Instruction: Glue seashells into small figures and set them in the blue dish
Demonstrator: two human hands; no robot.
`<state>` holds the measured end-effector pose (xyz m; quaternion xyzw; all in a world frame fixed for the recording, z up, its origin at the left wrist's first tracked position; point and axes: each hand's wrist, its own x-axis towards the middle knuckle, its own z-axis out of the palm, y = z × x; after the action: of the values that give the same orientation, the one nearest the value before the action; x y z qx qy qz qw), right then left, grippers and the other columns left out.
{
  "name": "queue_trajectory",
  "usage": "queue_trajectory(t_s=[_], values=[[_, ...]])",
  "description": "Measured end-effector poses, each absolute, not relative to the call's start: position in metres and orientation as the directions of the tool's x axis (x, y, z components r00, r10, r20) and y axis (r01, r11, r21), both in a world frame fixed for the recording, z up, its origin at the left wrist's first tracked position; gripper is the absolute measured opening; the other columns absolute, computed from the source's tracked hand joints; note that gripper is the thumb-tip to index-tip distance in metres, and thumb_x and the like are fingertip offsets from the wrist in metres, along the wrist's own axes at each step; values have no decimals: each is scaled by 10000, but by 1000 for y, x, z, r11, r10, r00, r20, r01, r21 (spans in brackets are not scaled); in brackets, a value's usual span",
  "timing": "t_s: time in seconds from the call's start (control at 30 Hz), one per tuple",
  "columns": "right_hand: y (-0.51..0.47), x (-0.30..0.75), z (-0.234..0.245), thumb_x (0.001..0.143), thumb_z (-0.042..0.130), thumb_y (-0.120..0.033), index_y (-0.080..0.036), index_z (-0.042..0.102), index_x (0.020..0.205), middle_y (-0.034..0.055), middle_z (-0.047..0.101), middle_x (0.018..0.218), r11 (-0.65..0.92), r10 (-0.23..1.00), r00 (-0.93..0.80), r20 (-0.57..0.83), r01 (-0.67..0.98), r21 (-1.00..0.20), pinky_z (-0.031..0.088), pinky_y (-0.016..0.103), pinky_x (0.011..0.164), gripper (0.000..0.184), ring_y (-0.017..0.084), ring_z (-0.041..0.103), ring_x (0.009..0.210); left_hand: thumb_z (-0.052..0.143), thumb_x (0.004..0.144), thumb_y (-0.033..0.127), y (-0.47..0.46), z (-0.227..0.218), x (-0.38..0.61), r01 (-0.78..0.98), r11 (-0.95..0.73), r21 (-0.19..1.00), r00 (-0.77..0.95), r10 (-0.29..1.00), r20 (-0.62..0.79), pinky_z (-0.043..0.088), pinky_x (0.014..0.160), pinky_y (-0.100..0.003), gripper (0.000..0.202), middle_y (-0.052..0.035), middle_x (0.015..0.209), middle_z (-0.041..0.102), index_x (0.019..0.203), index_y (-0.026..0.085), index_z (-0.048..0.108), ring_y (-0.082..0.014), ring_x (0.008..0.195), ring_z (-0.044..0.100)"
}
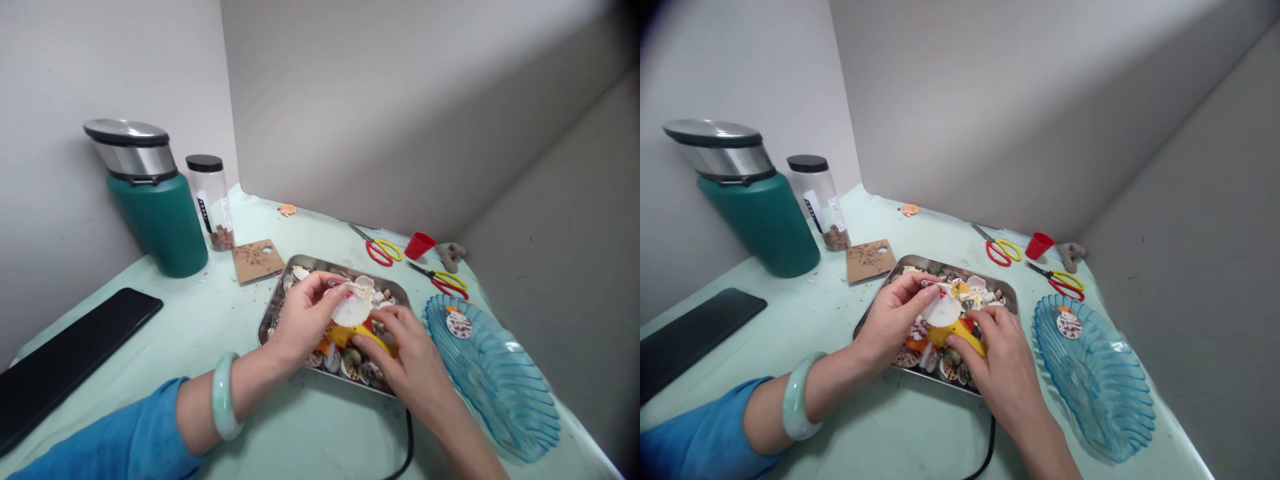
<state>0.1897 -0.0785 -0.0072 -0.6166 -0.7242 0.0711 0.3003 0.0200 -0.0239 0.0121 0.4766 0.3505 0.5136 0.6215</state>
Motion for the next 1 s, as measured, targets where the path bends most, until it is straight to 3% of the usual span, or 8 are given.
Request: queue_trajectory(t_s=[0.1, 0.27, 0.47, 0.57, 0.73, 1.0], values=[[-81, 187, -3, 856, 602, -352, -214, 609, 1010, 85, 577, 1033, 323, 856, -30, 516, 810, -489, 435, 392, 853, 206, 246, 553, 977, 668, 771, 313, -25, 12, 20, -295, 52, 954, 281, 959, 35, 466, 637, -196, 220, -21, 815, 656, 908, 146, 627, -105, 708, 591], [-86, 180, 4, 868, 591, -249, -235, 575, 1044, 47, 596, 980, 431, 850, -86, 520, 680, -593, 449, 319, 776, 177, 195, 559, 884, 686, 741, 326, -26, 12, 20, -280, 84, 956, 311, 950, 8, 456, 613, -208, 240, -35, 815, 678, 890, 143, 635, -118, 691, 603], [-90, 181, 1, 849, 619, -312, -254, 570, 1087, 17, 610, 909, 364, 889, 2, 458, 604, -709, 460, 291, 715, 250, 168, 565, 788, 676, 743, 297, -26, 13, 22, -256, 95, 962, 354, 935, 2, 455, 607, -209, 202, -22, 799, 674, 872, 149, 630, -116, 683, 602], [-90, 180, -3, 856, 606, -327, -253, 591, 1073, 17, 634, 896, 308, 898, 94, 430, 564, -767, 473, 285, 692, 230, 164, 584, 772, 652, 761, 271, -26, 11, 21, -180, 11, 984, 355, 933, 55, 460, 625, -212, 150, -26, 829, 673, 852, 153, 636, -123, 719, 605], [-90, 177, -6, 845, 624, -295, -237, 628, 920, 7, 667, 823, 253, 860, 219, 462, 603, -757, 467, 262, 648, 95, 150, 597, 716, 620, 801, 324, -28, 6, 20, -64, -137, 989, 424, 893, 151, 476, 682, -240, 190, -47, 889, 681, 898, 164, 657, -148, 780, 612], [-90, 176, -10, 840, 629, -304, -223, 624, 872, 4, 669, 797, 219, 843, 296, 450, 575, -789, 464, 241, 598, 87, 143, 597, 682, 647, 770, 326, -28, 7, 23, -72, 4, 997, 500, 866, 33, 466, 621, -229, 237, -39, 838, 669, 926, 147, 655, -131, 697, 589]])
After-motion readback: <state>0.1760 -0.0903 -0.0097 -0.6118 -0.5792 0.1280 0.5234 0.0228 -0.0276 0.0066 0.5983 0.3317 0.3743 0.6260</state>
